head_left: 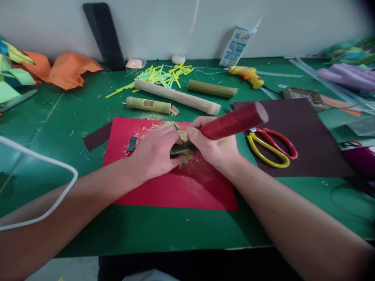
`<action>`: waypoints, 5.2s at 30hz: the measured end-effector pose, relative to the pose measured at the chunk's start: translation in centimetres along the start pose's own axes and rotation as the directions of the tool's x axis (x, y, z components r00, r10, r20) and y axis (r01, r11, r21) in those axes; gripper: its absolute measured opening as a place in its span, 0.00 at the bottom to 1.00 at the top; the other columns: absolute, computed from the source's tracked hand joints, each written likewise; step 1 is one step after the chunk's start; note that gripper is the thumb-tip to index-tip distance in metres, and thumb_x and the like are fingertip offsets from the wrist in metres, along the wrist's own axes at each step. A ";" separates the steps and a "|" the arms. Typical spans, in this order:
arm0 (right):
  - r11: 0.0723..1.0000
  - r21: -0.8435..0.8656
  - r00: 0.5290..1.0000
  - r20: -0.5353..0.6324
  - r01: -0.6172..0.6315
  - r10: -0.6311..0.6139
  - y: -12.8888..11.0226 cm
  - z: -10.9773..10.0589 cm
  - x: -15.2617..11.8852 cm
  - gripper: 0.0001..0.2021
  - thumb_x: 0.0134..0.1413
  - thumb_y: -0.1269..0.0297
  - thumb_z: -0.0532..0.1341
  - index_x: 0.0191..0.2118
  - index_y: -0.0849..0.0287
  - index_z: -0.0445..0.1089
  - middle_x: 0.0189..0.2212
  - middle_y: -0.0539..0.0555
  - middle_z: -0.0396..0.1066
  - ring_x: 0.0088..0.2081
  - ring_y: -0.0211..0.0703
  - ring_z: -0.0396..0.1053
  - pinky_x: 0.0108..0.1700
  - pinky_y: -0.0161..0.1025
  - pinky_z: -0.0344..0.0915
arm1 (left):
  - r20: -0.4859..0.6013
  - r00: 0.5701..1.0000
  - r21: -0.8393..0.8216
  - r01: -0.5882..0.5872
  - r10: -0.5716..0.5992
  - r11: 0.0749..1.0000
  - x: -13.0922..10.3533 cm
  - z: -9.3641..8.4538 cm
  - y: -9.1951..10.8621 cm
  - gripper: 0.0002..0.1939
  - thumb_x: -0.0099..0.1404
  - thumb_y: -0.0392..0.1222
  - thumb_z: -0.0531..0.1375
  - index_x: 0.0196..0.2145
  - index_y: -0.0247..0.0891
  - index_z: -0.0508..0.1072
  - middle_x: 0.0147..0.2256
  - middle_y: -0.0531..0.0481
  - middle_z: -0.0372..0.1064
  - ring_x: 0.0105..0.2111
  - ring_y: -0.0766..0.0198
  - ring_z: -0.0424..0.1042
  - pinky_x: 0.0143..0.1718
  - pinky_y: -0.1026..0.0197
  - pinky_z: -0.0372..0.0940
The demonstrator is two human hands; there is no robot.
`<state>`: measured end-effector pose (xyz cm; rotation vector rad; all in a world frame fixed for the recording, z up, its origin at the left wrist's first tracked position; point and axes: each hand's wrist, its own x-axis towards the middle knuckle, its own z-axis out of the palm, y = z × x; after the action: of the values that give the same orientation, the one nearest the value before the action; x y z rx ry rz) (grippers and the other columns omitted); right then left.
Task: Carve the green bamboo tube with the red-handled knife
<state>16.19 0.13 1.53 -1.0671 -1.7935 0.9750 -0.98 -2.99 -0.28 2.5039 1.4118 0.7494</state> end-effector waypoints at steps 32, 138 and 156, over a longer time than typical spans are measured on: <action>0.999 0.022 0.998 0.054 0.032 -0.033 0.6 0.5 1.0 0.07 0.45 0.66 0.59 0.20 0.56 0.64 0.19 0.48 0.65 0.24 0.36 0.61 0.28 0.38 0.59 | 0.065 0.994 0.030 0.084 -0.086 0.996 0.9 0.0 -0.2 0.12 0.57 0.44 0.68 0.30 0.38 0.67 0.32 0.48 0.70 0.36 0.54 0.71 0.33 0.57 0.62; 0.997 0.070 0.999 0.040 -0.033 0.030 0.2 0.6 1.1 0.09 0.47 0.67 0.58 0.19 0.56 0.60 0.18 0.45 0.58 0.23 0.34 0.55 0.27 0.38 0.54 | 0.048 0.999 -0.037 -0.007 0.009 0.999 1.4 0.2 -1.6 0.08 0.58 0.44 0.63 0.28 0.39 0.70 0.29 0.49 0.69 0.35 0.57 0.68 0.35 0.56 0.61; 0.993 -0.036 0.993 -0.045 -0.112 0.111 0.5 1.2 1.1 0.09 0.46 0.64 0.59 0.21 0.56 0.60 0.19 0.46 0.61 0.25 0.35 0.57 0.30 0.39 0.56 | 0.062 0.996 0.106 -0.071 0.065 0.992 1.0 0.6 -1.3 0.14 0.63 0.49 0.64 0.39 0.34 0.76 0.38 0.42 0.73 0.41 0.50 0.71 0.42 0.50 0.69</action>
<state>14.93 1.09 0.93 -1.2145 -1.7395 0.9796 -1.23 -1.35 -0.93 2.6451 1.3897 0.6209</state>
